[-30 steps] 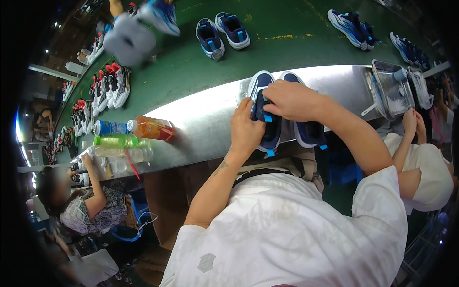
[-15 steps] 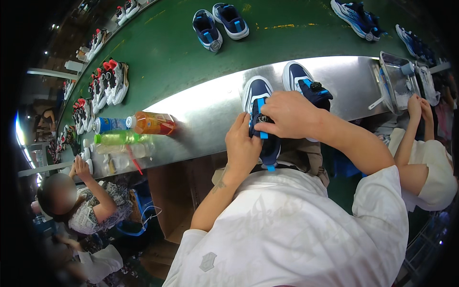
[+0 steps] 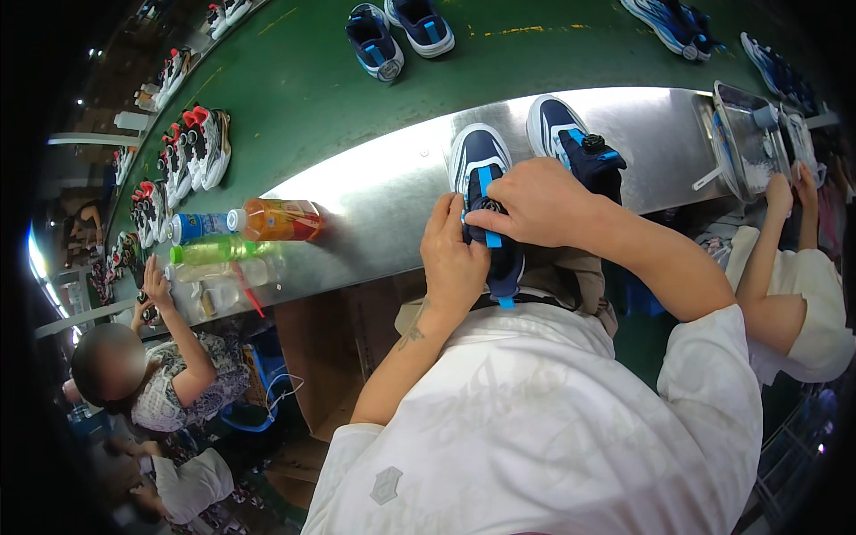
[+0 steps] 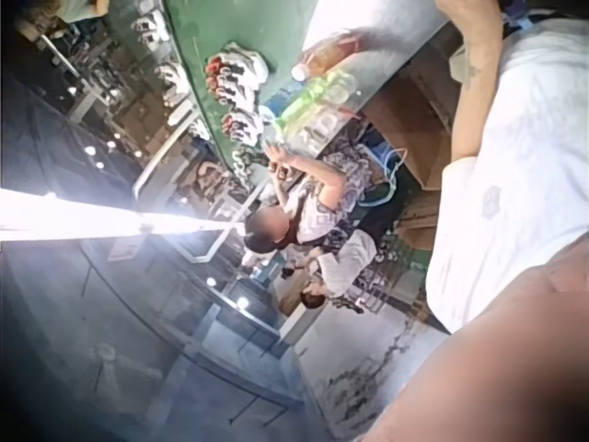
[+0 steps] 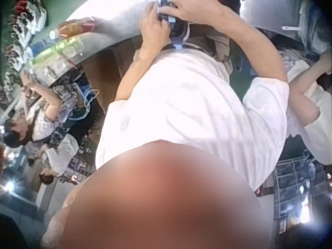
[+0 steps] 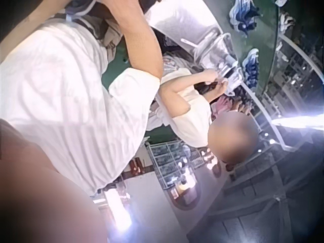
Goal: The person assembles athletic shoes on a factory assembly line. They insert black foam insoles into the shoe uppers and secure blue plastic heel tabs on the back of the shoes. The person handles multiple pairs of shoes, moving them along the metal workbench as they complete each step.
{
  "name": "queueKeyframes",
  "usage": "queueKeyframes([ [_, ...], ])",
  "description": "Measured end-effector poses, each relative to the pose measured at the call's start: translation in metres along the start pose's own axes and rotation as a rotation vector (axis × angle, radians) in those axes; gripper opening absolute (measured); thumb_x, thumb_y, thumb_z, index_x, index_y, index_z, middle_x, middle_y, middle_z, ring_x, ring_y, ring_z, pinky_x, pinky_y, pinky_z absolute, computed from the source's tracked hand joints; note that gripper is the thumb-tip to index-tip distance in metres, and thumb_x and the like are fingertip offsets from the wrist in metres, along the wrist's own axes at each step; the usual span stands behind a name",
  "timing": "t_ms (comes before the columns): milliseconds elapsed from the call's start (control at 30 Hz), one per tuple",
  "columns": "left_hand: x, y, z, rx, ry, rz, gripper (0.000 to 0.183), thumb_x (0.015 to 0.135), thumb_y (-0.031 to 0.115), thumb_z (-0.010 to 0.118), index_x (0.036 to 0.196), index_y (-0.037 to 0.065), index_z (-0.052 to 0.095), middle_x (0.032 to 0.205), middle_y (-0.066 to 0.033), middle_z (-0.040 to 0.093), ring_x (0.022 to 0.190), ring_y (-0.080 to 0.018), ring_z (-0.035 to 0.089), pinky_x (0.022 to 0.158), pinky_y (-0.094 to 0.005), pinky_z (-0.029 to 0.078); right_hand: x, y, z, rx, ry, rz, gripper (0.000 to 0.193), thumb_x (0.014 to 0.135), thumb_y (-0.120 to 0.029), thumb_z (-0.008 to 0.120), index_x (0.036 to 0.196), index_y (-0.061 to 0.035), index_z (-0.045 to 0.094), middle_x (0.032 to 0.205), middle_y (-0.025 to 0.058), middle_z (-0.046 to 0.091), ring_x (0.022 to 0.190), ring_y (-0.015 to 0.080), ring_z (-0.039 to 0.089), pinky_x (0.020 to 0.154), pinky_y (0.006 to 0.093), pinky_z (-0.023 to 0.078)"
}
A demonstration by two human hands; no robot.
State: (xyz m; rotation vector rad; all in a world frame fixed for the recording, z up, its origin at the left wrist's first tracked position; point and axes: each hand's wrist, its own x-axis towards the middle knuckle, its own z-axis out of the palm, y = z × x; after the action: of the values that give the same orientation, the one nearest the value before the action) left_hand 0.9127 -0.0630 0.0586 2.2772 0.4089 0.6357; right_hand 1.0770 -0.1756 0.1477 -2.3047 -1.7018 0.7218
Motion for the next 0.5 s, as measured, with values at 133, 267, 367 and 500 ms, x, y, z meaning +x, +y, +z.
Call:
queueKeyframes([
  [133,0.001,0.004,-0.002,-0.009,-0.007,-0.004,0.043,0.084,-0.007,0.063,0.126,-0.006,0.069,0.123,-0.0212,0.071,0.097,-0.0433,0.073,0.08,-0.0436,0.058,-0.009,0.013,0.018,0.08,0.522,-0.333,0.04,0.093,-0.043,0.076,0.089,-0.003,0.069,0.083,0.0164,0.065,0.088,0.039,0.064,0.08,0.0501,0.052],
  [267,0.001,0.004,-0.002,-0.005,-0.019,-0.023,0.042,0.084,-0.006,0.063,0.126,-0.005,0.069,0.123,-0.0214,0.071,0.097,-0.0448,0.072,0.08,-0.044,0.058,-0.009,0.009,0.006,0.046,0.098,-0.079,0.039,0.093,-0.041,0.076,0.089,-0.0033,0.068,0.083,0.0156,0.066,0.09,0.0374,0.063,0.083,0.048,0.052],
  [367,0.002,0.005,-0.001,-0.004,-0.012,-0.007,0.042,0.084,-0.005,0.063,0.126,-0.005,0.069,0.123,-0.0218,0.071,0.096,-0.0458,0.072,0.08,-0.0443,0.058,-0.01,0.01,0.013,0.013,0.215,-0.153,0.039,0.093,-0.041,0.077,0.088,-0.004,0.067,0.085,0.0149,0.066,0.091,0.0357,0.063,0.083,0.047,0.052],
  [500,0.0,0.0,0.0,0.025,0.006,0.036,0.043,0.084,-0.005,0.063,0.127,-0.005,0.069,0.122,-0.0222,0.071,0.095,-0.0459,0.072,0.079,-0.0446,0.059,-0.008,0.018,0.016,0.046,0.36,-0.304,0.039,0.093,-0.041,0.076,0.09,-0.0037,0.066,0.088,0.0147,0.066,0.094,0.0347,0.063,0.084,0.0461,0.051],
])
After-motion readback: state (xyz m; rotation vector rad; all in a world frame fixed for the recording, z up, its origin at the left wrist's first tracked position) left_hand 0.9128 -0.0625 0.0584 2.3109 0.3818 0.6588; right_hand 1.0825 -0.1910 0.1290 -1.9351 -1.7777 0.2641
